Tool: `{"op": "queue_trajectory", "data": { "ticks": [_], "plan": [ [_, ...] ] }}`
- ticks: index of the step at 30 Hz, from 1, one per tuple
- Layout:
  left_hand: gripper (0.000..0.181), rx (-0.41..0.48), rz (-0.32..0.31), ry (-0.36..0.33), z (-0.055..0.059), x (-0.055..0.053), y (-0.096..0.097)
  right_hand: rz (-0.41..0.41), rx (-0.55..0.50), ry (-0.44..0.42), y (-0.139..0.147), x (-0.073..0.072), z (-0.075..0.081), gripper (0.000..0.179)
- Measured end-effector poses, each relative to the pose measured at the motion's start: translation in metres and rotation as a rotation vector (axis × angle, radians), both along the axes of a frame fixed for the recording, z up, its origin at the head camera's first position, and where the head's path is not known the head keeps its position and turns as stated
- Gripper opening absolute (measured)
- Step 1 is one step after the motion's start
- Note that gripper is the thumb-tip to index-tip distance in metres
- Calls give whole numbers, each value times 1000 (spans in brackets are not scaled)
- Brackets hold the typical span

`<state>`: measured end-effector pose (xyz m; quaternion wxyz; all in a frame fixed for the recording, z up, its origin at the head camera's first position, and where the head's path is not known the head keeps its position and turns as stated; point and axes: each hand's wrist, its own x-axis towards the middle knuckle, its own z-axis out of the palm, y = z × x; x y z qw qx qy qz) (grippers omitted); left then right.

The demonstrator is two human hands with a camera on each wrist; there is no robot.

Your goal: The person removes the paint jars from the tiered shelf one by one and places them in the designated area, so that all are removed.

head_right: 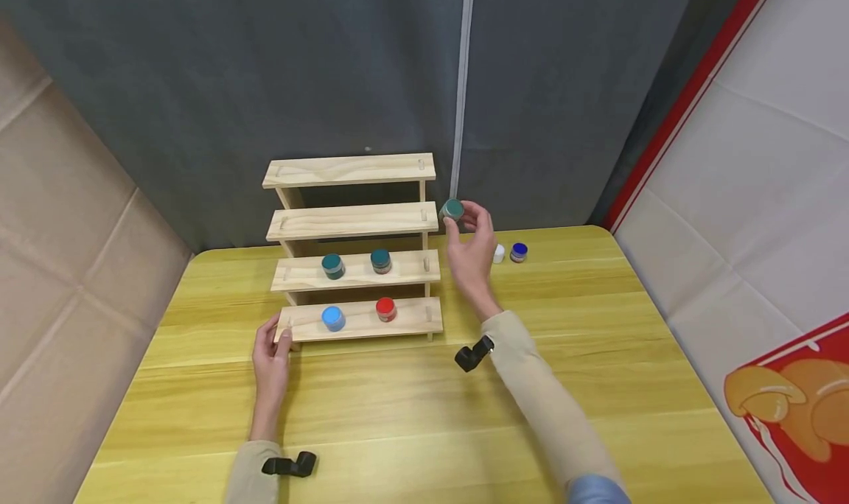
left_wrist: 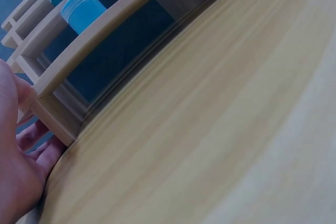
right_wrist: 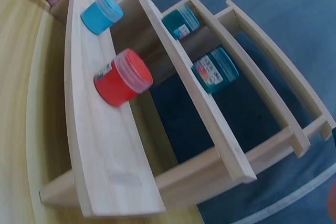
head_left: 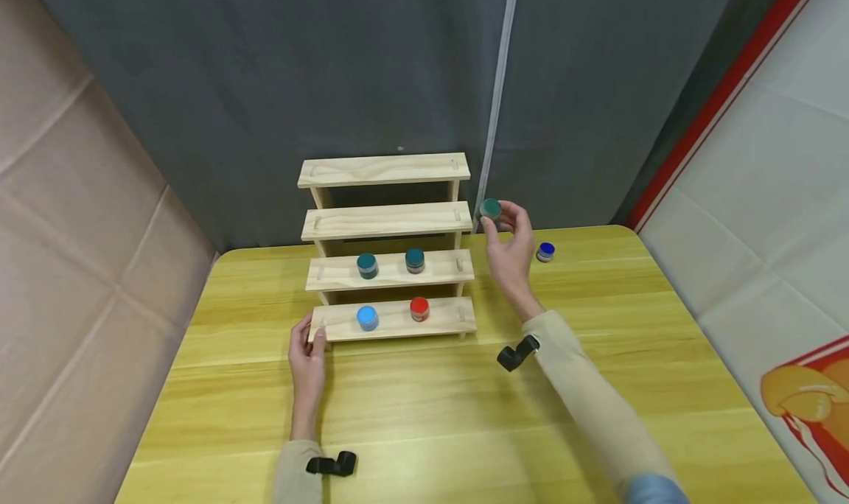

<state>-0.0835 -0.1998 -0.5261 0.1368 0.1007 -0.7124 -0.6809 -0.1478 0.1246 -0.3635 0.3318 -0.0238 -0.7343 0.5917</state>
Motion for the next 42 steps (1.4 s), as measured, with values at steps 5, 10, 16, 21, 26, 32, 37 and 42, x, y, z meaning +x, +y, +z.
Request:
{"op": "queue_trajectory", "data": {
  "ticks": [5, 10, 16, 21, 26, 32, 37, 42],
  "plan": [
    [43, -4, -8, -11, 1, 0, 0, -19, 11, 2, 18, -5, -15, 38],
    [45, -8, -22, -29, 3, 0, 1, -60, 16, -11, 42, -14, -39, 40],
    [46, -13, -25, -23, 1, 1, 0, -87, -2, -74, 62, -15, -53, 37],
    [45, -18, -16, -16, 1, 1, 0, -119, 1, -143, 75, -17, -63, 37],
    [46, -16, -12, -19, -2, 1, 0, -139, -5, -202, 85, -19, -69, 37],
    [44, -5, -7, -1, -2, 1, 0, -157, -9, -256, 94, -20, -78, 36],
    [43, -8, 1, 11, -4, 0, 1, -147, -3, -311, 101, -17, -90, 37],
    [44, -15, 1, 22, -4, 1, 1, -131, 9, -357, 108, -15, -102, 39]
  ]
}}
